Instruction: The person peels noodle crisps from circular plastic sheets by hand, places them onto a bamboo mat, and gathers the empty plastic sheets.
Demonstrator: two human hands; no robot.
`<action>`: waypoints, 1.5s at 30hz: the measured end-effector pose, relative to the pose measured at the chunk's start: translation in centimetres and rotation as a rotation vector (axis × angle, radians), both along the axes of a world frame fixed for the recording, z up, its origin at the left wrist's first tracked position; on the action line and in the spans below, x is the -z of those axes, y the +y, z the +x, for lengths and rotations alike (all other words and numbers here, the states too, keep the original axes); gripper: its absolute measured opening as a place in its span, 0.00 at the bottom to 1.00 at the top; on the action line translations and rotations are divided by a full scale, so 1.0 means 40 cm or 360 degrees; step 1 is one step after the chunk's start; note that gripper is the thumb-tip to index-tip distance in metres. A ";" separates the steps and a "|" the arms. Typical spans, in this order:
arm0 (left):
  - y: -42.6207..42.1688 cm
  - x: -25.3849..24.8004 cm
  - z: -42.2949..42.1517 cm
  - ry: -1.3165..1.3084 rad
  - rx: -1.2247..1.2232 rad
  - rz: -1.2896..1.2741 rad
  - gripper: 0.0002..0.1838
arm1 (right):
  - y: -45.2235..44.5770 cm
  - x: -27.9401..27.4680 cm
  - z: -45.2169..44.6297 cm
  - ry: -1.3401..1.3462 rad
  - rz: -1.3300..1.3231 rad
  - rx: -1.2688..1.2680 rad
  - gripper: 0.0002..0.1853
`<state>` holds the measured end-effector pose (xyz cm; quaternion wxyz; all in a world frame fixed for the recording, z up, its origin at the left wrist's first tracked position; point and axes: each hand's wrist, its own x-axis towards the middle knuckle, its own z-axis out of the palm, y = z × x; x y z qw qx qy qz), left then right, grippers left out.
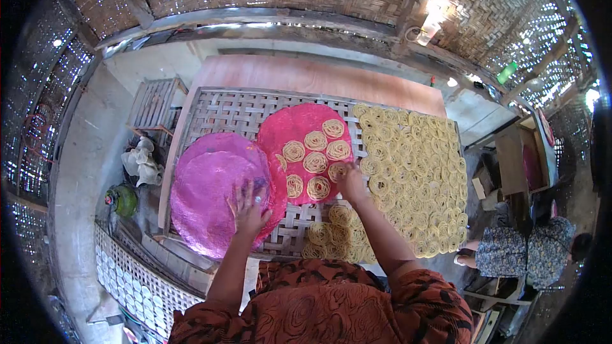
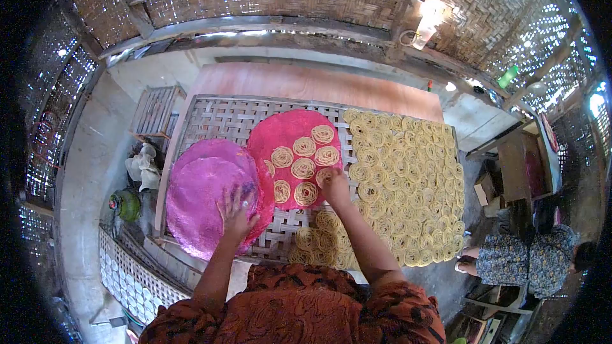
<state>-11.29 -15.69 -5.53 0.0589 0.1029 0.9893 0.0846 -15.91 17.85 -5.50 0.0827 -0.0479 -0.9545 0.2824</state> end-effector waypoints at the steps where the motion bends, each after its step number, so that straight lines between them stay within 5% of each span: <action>1: 0.007 0.028 0.003 -0.0060 -0.0176 0.0100 0.41 | 0.007 0.002 -0.001 -0.0005 0.0003 -0.0009 0.24; 3: -0.019 0.056 -0.015 -0.0186 -0.0335 0.0099 0.44 | 0.031 0.005 -0.005 -0.0258 0.0182 0.0207 0.27; 8: -0.030 0.053 -0.089 -0.0082 -0.0509 0.0062 0.47 | 0.066 0.089 -0.031 -0.0165 -0.0516 0.0485 0.26; 10: -0.028 0.044 -0.122 -0.0084 -0.0580 0.0060 0.47 | 0.083 0.100 -0.058 -0.0667 -0.0766 0.0662 0.24; 14: 0.010 -0.003 -0.130 0.0024 -0.0671 0.0057 0.48 | 0.062 0.114 -0.065 -0.0567 -0.0102 0.0559 0.19; 16: 0.047 0.003 -0.118 0.0334 -0.0448 0.0106 0.46 | 0.060 0.170 -0.070 -0.0365 -0.0908 0.0584 0.10; 17: 0.063 0.032 -0.104 0.0437 -0.0262 0.0203 0.45 | 0.062 0.178 -0.077 -0.0364 -0.0911 0.0580 0.10; 21: 0.162 0.228 -0.039 -0.1187 -0.0309 0.1773 0.36 | 0.006 -0.062 -0.088 -0.0325 -0.1578 0.0487 0.05; 22: 0.201 0.198 -0.028 -0.1184 -0.0317 0.1775 0.36 | -0.012 -0.119 -0.101 -0.0189 -0.1731 0.0391 0.06; 24: 0.271 0.099 -0.014 -0.1958 -0.1094 0.2755 0.32 | -0.035 -0.231 -0.119 -0.0060 -0.1877 0.0290 0.07; 30: 0.343 0.004 -0.169 -0.1281 -0.0628 0.3919 0.31 | -0.055 -0.503 -0.159 0.0026 -0.1396 -0.0161 0.04; 31: 0.330 -0.041 -0.179 -0.1272 -0.0623 0.3926 0.31 | -0.055 -0.528 -0.162 0.0027 -0.1391 -0.0170 0.04; 34: 0.229 -0.247 -0.156 0.0020 -0.0309 0.0848 0.29 | -0.046 -0.548 -0.168 0.0162 -0.1939 -0.0229 0.04; 35: 0.204 -0.226 -0.159 0.0027 -0.0317 0.0845 0.29 | -0.042 -0.530 -0.162 0.0160 -0.1943 -0.0240 0.04; 36: 0.177 -0.188 -0.160 -0.0041 -0.0636 0.1731 0.30 | -0.040 -0.502 -0.149 0.0037 -0.1978 -0.0178 0.04; 38: 0.104 -0.164 -0.135 -0.0096 -0.0960 0.2609 0.33 | -0.057 -0.420 -0.113 -0.0172 -0.2142 -0.0057 0.04; 40: 0.027 -0.176 -0.085 -0.0246 -0.1218 0.2810 0.32 | -0.071 -0.275 -0.077 -0.0341 -0.2203 -0.0126 0.04; 41: 0.004 -0.148 -0.057 -0.0240 -0.1236 0.2801 0.32 | -0.081 -0.196 -0.056 -0.0521 -0.2334 -0.0122 0.05; 43: -0.035 -0.049 0.004 0.0342 -0.0990 0.2223 0.33 | -0.085 -0.055 -0.026 -0.0818 -0.1376 0.0051 0.02; 44: -0.070 -0.002 0.025 0.0611 -0.0971 0.1478 0.29 | -0.091 -0.010 -0.017 -0.0473 -0.0868 -0.0005 0.03; 45: -0.085 -0.014 0.035 0.0602 -0.0978 0.1471 0.29 | -0.102 0.020 -0.009 -0.0133 -0.0358 -0.0059 0.05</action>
